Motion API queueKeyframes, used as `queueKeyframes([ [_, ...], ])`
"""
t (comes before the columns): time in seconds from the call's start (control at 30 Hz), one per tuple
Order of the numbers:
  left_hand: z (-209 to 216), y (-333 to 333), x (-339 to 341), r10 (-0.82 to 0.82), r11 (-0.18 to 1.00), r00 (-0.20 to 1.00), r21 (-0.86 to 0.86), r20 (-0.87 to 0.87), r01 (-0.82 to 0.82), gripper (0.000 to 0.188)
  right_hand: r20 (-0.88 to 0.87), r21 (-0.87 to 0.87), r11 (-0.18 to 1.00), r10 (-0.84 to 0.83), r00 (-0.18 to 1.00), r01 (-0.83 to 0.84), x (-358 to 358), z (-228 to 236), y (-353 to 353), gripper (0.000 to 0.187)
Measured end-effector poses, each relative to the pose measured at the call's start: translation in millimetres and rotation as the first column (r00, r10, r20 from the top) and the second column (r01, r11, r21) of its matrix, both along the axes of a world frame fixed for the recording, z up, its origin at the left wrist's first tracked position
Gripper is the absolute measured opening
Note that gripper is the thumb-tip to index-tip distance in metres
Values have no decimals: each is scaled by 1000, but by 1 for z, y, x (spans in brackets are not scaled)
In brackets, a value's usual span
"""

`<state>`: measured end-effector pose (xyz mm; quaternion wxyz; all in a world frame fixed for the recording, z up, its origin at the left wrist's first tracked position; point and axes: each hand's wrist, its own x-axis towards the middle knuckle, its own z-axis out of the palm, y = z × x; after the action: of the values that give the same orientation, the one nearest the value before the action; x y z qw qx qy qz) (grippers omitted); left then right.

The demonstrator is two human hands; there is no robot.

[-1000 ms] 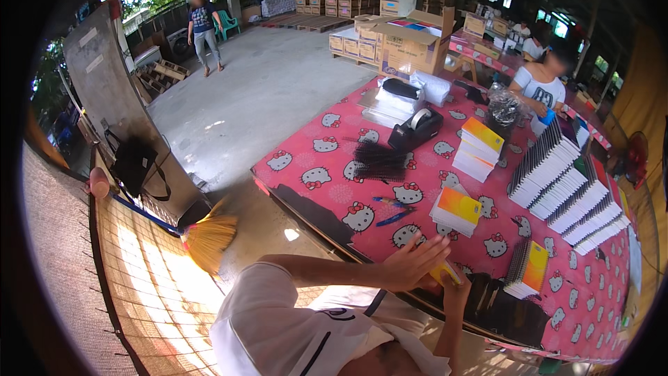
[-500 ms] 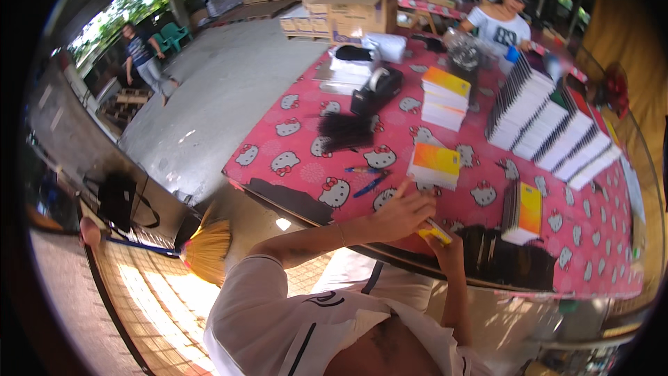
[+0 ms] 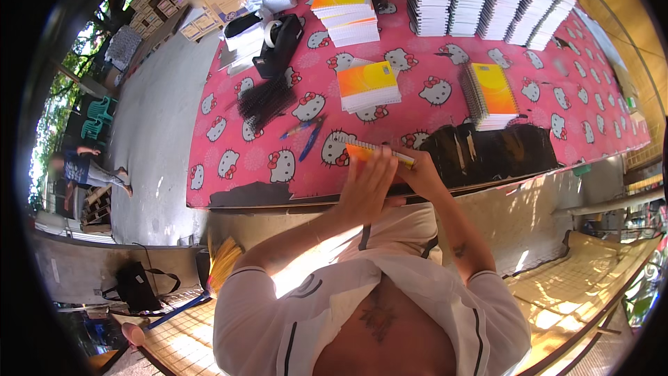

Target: The person picks up small notebooks from a table, flips through the pages by hand, and places them onto stacks.

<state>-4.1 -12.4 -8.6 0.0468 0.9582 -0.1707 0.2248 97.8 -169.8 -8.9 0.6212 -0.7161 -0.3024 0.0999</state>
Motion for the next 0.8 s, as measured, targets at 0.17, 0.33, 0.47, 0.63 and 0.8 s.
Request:
queueKeyframes([
  [0.17,11,5,22,-61,998,997,9,-49,62,87,-73,-145,989,-9,997,-2,5,3,-3,27],
  [0.33,23,1,37,-52,997,998,-59,-46,49,89,-12,-62,997,39,999,-40,4,1,1,26],
  [0.47,5,-4,8,-79,987,995,-137,59,87,81,-95,-68,997,42,995,-48,1,6,3,28],
  [0.63,79,15,35,-181,970,970,-192,-160,150,64,-22,-76,995,55,998,-57,5,9,1,29],
  [0.8,90,13,48,-156,985,877,-143,-454,101,67,17,-127,990,60,998,-58,5,8,2,27],
])
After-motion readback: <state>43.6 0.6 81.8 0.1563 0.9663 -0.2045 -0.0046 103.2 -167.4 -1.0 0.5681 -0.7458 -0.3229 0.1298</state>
